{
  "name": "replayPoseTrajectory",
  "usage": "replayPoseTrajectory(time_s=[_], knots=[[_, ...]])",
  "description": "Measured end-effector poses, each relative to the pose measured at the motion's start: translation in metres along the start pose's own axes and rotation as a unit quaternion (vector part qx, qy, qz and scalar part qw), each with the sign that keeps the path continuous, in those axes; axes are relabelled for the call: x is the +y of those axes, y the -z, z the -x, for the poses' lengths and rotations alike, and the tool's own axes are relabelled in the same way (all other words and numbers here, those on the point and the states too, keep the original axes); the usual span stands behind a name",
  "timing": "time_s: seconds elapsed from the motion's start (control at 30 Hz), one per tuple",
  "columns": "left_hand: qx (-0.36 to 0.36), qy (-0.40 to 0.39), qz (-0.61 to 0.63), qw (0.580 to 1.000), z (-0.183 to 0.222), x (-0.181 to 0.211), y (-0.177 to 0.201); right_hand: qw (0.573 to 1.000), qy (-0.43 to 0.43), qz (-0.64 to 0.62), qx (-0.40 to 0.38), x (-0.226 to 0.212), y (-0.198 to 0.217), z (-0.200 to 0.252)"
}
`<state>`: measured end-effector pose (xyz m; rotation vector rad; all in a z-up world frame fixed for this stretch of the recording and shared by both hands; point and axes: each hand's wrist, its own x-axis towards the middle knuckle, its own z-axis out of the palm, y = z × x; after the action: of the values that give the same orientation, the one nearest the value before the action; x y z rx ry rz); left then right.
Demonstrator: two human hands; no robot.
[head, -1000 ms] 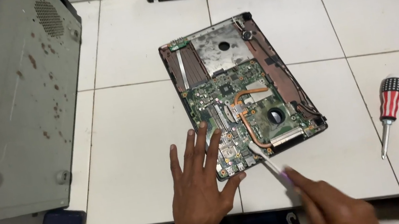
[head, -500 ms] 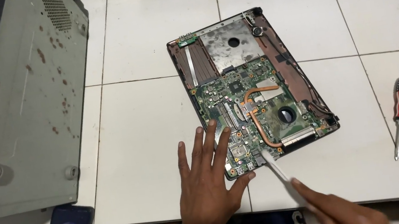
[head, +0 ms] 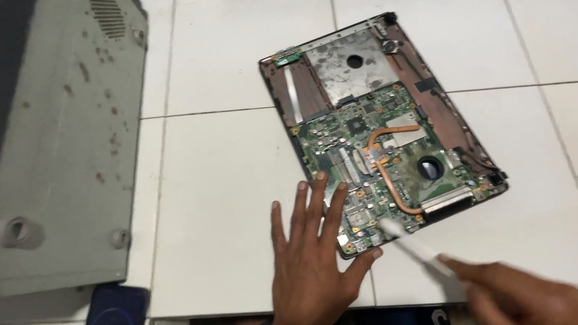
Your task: Cleaning a laptop motherboard using a toothbrush to remove dust and debris from the components and connectors.
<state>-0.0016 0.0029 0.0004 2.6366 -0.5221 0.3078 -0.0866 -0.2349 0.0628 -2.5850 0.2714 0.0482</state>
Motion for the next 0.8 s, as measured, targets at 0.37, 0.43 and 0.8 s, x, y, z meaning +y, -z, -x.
replayPoseTrajectory(time_s=[0.37,0.43,0.8], knots=[[0.004,-0.008,0.024,1.0,0.0,0.002,0.001,0.964,0.212,0.162,-0.01,0.066,0.034,-0.066],[0.006,-0.007,0.02,1.0,0.0,0.001,0.0,0.961,0.246,0.12,-0.049,0.051,0.021,-0.072],[0.004,0.009,0.015,1.0,-0.001,0.002,-0.002,0.98,0.155,0.122,-0.034,0.011,-0.026,-0.017]])
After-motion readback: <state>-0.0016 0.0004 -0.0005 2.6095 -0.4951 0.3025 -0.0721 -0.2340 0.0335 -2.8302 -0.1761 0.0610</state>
